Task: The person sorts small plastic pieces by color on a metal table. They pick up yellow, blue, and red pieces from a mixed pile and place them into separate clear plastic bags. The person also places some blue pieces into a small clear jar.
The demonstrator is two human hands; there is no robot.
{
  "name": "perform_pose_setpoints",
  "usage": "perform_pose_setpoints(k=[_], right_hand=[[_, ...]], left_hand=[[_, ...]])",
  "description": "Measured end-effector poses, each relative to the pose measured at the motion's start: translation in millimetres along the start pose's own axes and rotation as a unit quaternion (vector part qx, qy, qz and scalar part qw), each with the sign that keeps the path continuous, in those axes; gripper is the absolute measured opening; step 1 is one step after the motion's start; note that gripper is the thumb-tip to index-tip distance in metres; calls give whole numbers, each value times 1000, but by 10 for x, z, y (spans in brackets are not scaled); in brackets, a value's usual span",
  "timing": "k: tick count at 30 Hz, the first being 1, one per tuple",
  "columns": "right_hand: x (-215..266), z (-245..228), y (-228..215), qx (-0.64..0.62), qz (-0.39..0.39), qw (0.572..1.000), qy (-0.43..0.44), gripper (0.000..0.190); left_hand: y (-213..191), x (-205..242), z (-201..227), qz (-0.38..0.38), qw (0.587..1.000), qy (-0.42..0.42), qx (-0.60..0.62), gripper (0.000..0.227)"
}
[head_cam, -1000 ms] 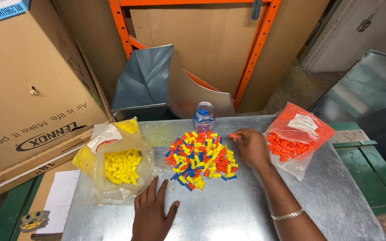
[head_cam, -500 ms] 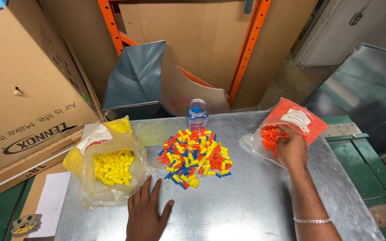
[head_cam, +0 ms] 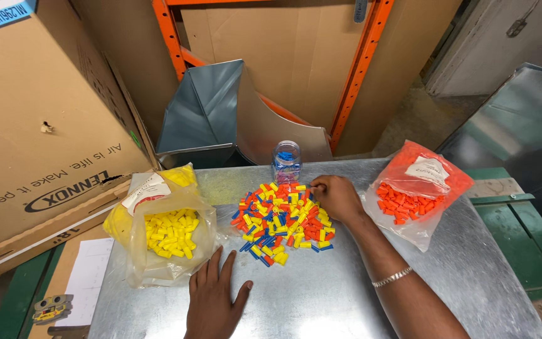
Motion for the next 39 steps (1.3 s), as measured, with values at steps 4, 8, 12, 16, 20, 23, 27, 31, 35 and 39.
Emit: perform_pose_setpoints(k=[4, 8, 12, 16, 20, 23, 27, 31, 35, 39], right_hand=[[-208, -133, 74, 15, -56, 996, 64, 21], [-265, -50, 218, 21, -46, 993, 106, 10], [-223, -113, 195, -22, -13, 988, 152, 7], [-24, -112, -28, -142, 39, 970, 191, 14], [337, 132, -155, -206, 88, 966, 128, 15], [554, 520, -270, -114, 104, 968, 199, 11], [670, 1290, -424, -66, 234, 942, 232, 9], [695, 1325, -559, -74, 270, 945, 168, 29], [609, 1223, -367, -126, 269, 949, 108, 33], [527, 428, -203, -118, 105, 982, 99, 17]], left_hand=[[25, -8, -21, 11, 1000, 5, 4, 70], [36, -12, -34, 12, 1000, 8, -10, 71], [32, -6, -29, 34, 999, 24, -5, 69], [51, -12, -38, 25, 999, 17, -16, 70], [66, -14, -48, 34, 999, 22, -15, 70], [55, -11, -38, 26, 999, 16, -14, 71], [63, -14, -30, 30, 999, 8, -20, 71], [86, -14, -39, 39, 999, 8, -25, 71], [59, -10, -33, 24, 1000, 5, -17, 70], [69, -9, -38, 38, 999, 16, -17, 70]])
Point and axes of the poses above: each hand's wrist, its own x-axis away from the middle knuckle, its own y-axis out of the palm, z = x × y, the point moved 1 cm from there along -x, towards the middle knuckle, and after that the axes turned 13 degrees about -y, right-handed, at the moved point
